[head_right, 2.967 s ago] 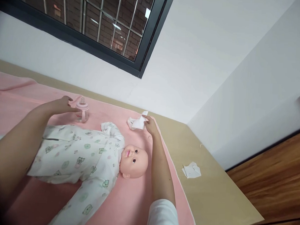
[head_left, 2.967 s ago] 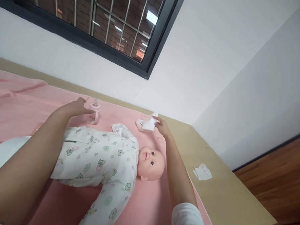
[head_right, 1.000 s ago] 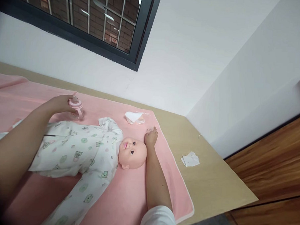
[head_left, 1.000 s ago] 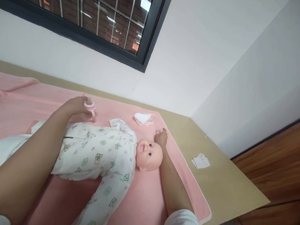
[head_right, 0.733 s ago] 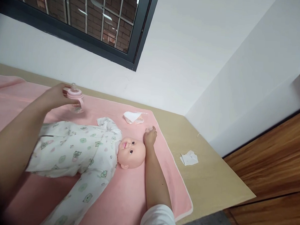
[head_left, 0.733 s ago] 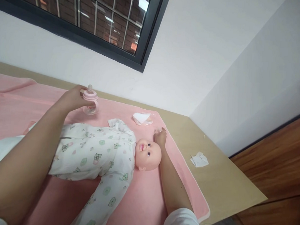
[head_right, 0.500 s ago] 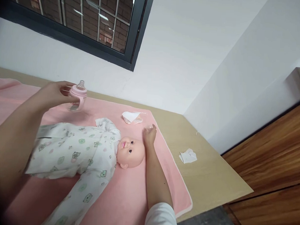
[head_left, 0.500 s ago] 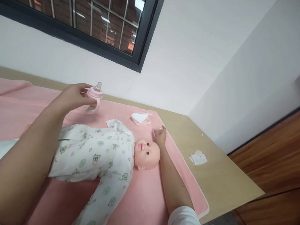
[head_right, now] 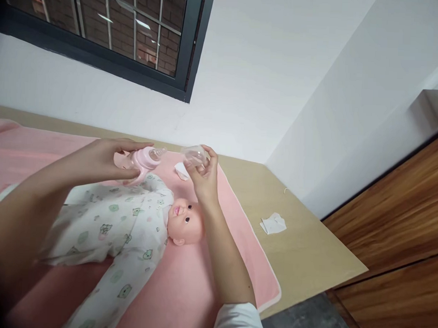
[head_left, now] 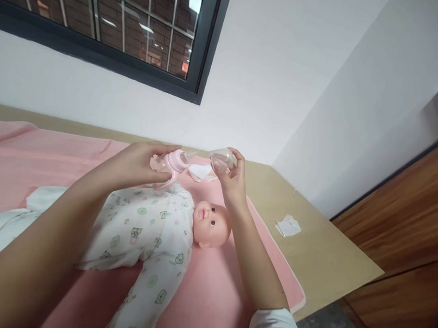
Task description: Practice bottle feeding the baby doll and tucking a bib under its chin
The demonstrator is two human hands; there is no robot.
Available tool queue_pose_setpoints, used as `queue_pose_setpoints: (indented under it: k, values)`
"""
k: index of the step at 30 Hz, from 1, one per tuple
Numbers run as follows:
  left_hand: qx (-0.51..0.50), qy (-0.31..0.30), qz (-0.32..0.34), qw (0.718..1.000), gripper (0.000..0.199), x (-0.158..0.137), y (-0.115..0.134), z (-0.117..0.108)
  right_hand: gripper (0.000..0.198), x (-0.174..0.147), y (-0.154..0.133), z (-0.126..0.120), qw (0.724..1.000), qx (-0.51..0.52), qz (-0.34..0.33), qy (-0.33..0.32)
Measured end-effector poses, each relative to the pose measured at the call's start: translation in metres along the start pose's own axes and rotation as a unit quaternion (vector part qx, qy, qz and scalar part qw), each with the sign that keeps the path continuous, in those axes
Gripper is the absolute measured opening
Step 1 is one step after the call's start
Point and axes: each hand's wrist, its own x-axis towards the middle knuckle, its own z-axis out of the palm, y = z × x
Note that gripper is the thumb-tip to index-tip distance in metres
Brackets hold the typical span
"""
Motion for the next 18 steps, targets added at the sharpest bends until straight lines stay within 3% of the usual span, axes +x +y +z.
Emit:
queue_pose_setpoints:
  k: [6, 11, 18]
  values:
    - [0.007, -0.026, 0.011, 1.000, 0.073, -0.006, 0.009, 0.009, 0.072, -0.018, -0.012, 0.024, 0.996, -0.005, -0.006, -0.089]
    - [-0.024, -0.030, 0.012, 0.999, 0.079, -0.006, 0.009, 0.012, 0.073, -0.024, -0.008, 0.035, 0.992, 0.010, 0.000, -0.124]
    - [-0.078, 0.005, -0.008, 0.997, 0.099, -0.006, 0.007, 0.009, 0.104, -0.023, -0.018, 0.024, 0.974, 0.008, 0.006, -0.228]
